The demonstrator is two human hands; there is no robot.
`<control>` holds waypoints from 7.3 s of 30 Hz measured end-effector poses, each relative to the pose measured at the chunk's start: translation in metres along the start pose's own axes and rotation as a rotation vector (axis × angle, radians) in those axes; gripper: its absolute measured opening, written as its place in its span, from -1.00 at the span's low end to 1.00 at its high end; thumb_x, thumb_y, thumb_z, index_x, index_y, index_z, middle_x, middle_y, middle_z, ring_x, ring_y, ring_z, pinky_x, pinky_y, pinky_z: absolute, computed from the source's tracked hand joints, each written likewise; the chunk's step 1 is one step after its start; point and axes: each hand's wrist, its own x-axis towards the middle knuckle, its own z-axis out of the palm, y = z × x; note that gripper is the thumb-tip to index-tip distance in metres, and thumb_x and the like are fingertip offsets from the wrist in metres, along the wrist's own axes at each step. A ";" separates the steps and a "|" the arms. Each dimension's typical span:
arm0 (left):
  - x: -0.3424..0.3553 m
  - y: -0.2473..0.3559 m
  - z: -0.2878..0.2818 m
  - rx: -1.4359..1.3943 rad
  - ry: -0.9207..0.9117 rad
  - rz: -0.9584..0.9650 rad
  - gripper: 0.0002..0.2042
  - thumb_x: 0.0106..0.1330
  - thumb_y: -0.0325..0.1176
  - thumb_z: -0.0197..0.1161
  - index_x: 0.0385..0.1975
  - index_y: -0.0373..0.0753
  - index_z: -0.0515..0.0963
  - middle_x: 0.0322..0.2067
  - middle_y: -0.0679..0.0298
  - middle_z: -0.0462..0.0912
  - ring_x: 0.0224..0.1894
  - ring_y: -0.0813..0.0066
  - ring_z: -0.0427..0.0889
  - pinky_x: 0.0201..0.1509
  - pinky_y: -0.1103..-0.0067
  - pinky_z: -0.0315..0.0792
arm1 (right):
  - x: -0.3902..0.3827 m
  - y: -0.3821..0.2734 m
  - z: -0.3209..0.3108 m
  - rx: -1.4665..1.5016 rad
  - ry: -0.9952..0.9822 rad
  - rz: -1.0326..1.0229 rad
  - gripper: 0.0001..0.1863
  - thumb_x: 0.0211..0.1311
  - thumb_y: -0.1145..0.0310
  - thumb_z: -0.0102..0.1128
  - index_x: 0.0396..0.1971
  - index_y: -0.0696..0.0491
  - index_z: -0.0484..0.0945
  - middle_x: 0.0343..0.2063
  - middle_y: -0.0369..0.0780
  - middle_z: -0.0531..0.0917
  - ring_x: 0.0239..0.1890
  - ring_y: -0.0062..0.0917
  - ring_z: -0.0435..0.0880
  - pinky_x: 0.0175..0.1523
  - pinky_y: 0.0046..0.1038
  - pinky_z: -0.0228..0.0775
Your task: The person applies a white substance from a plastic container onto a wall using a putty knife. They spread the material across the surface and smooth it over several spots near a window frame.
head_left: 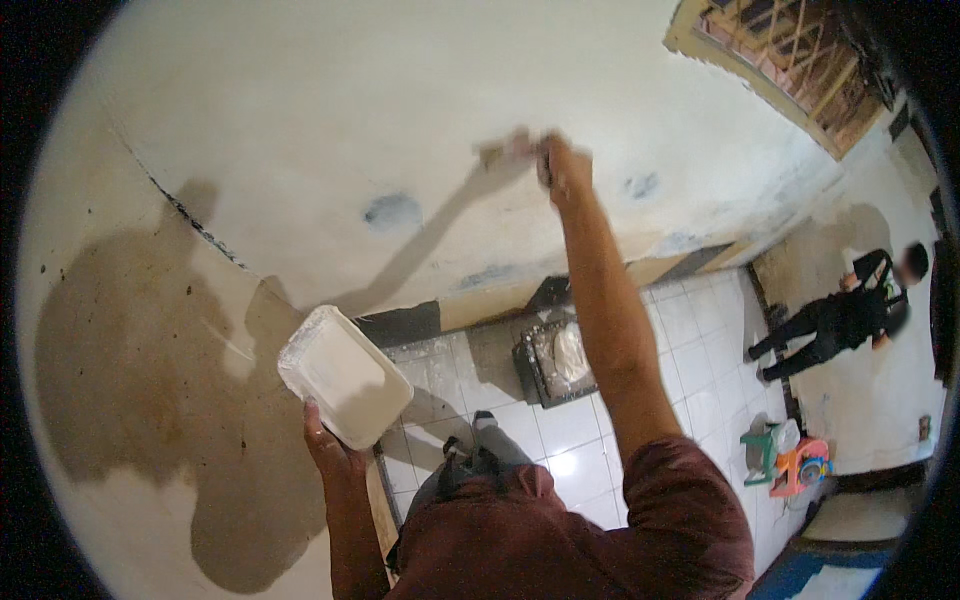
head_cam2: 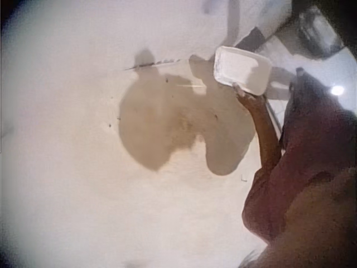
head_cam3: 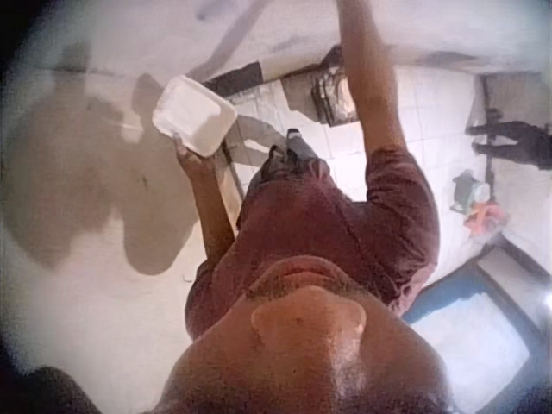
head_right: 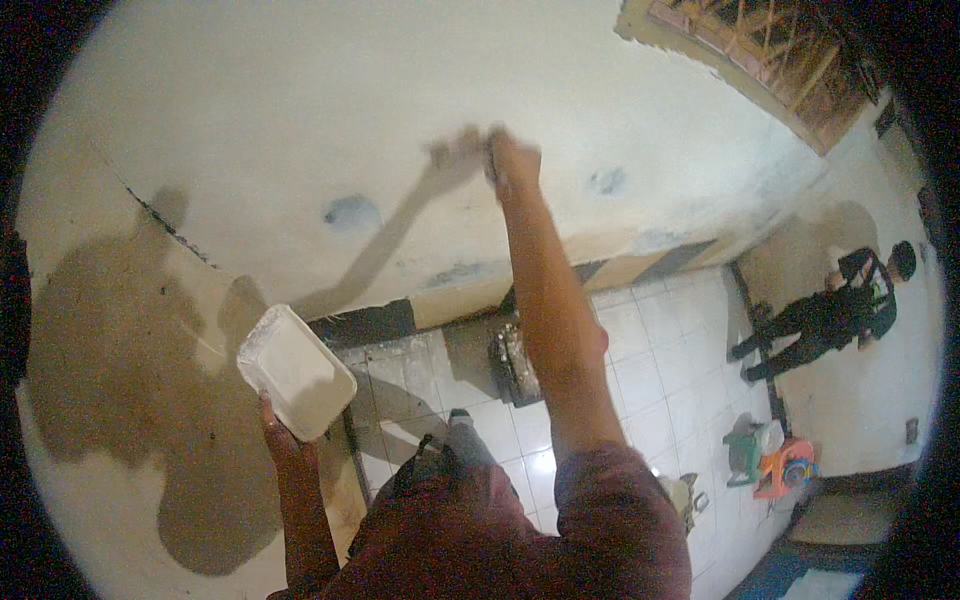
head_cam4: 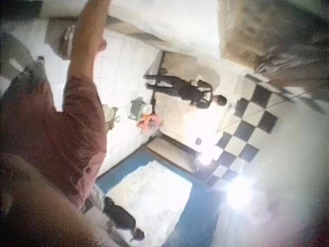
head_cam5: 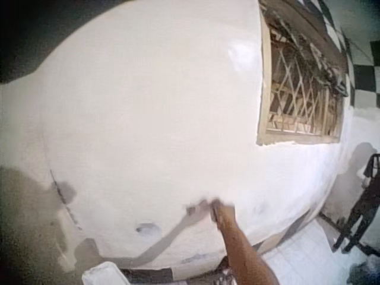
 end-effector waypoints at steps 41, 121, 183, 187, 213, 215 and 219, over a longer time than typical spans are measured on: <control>0.029 -0.012 -0.040 0.097 -0.040 -0.072 -0.45 0.32 -0.09 0.01 0.16 -0.40 0.22 0.03 0.03 0.45 0.06 0.20 0.49 0.14 0.32 0.41 | -0.083 -0.115 -0.011 -0.050 -0.072 -0.402 -0.87 0.21 0.46 0.07 -0.34 0.23 0.48 -0.44 -0.22 0.51 -0.38 -0.52 0.50 -0.30 -0.54 0.42; 0.166 -0.263 -0.161 0.147 0.104 -0.126 -0.49 0.27 -0.10 0.13 0.07 -0.37 0.34 -0.10 0.12 0.54 -0.09 0.26 0.59 -0.06 0.40 0.54 | -0.069 0.309 -0.076 0.222 -0.034 0.461 -0.89 0.17 0.44 0.07 -0.33 0.13 0.48 -0.56 -0.30 0.46 -0.65 -0.57 0.40 -0.59 -0.56 0.24; 0.097 -0.231 -0.177 0.103 0.231 -0.056 -0.43 0.21 -0.06 0.21 0.10 -0.34 0.31 -0.02 0.08 0.48 0.03 0.23 0.52 0.07 0.33 0.50 | 0.047 0.285 -0.044 -1.473 -0.949 -1.949 -0.43 0.09 0.28 0.13 0.16 0.00 0.34 0.09 -0.20 0.49 0.07 -0.41 0.52 -0.01 -0.33 0.50; 0.111 -0.242 -0.233 0.013 0.192 -0.139 -0.42 0.21 -0.04 0.20 0.11 -0.32 0.31 -0.02 0.10 0.48 0.02 0.23 0.53 0.07 0.33 0.49 | 0.039 0.227 -0.147 -1.770 -0.758 -1.920 -0.46 0.07 0.44 0.12 0.15 -0.03 0.44 0.16 -0.27 0.44 0.25 -0.43 0.34 0.35 -0.29 0.18; 0.121 -0.249 -0.188 0.094 0.170 -0.107 -0.37 0.21 0.00 0.18 0.19 -0.26 0.24 0.04 0.12 0.44 0.04 0.20 0.49 0.07 0.31 0.47 | 0.011 0.252 -0.089 -1.467 -1.014 -1.936 -0.27 -0.14 0.04 0.26 0.14 -0.05 0.40 0.14 -0.24 0.45 0.22 -0.42 0.38 0.27 -0.36 0.29; 0.124 -0.251 -0.199 0.064 0.193 -0.130 -0.36 0.22 0.01 0.17 0.19 -0.26 0.24 0.04 0.12 0.44 0.05 0.20 0.49 0.08 0.31 0.47 | -0.010 0.259 -0.023 -1.268 -1.020 -1.878 -0.34 -0.07 0.12 0.21 0.11 0.02 0.41 0.10 -0.23 0.47 0.18 -0.41 0.43 0.20 -0.39 0.36; 0.123 -0.249 -0.183 0.052 0.176 -0.138 -0.36 0.22 0.02 0.16 0.21 -0.25 0.23 0.06 0.13 0.43 0.08 0.19 0.46 0.11 0.28 0.44 | 0.034 0.241 -0.033 -1.594 -0.888 -2.020 -0.38 -0.01 0.34 0.24 0.17 -0.07 0.42 -0.01 -0.32 0.55 -0.02 -0.51 0.52 0.02 -0.43 0.44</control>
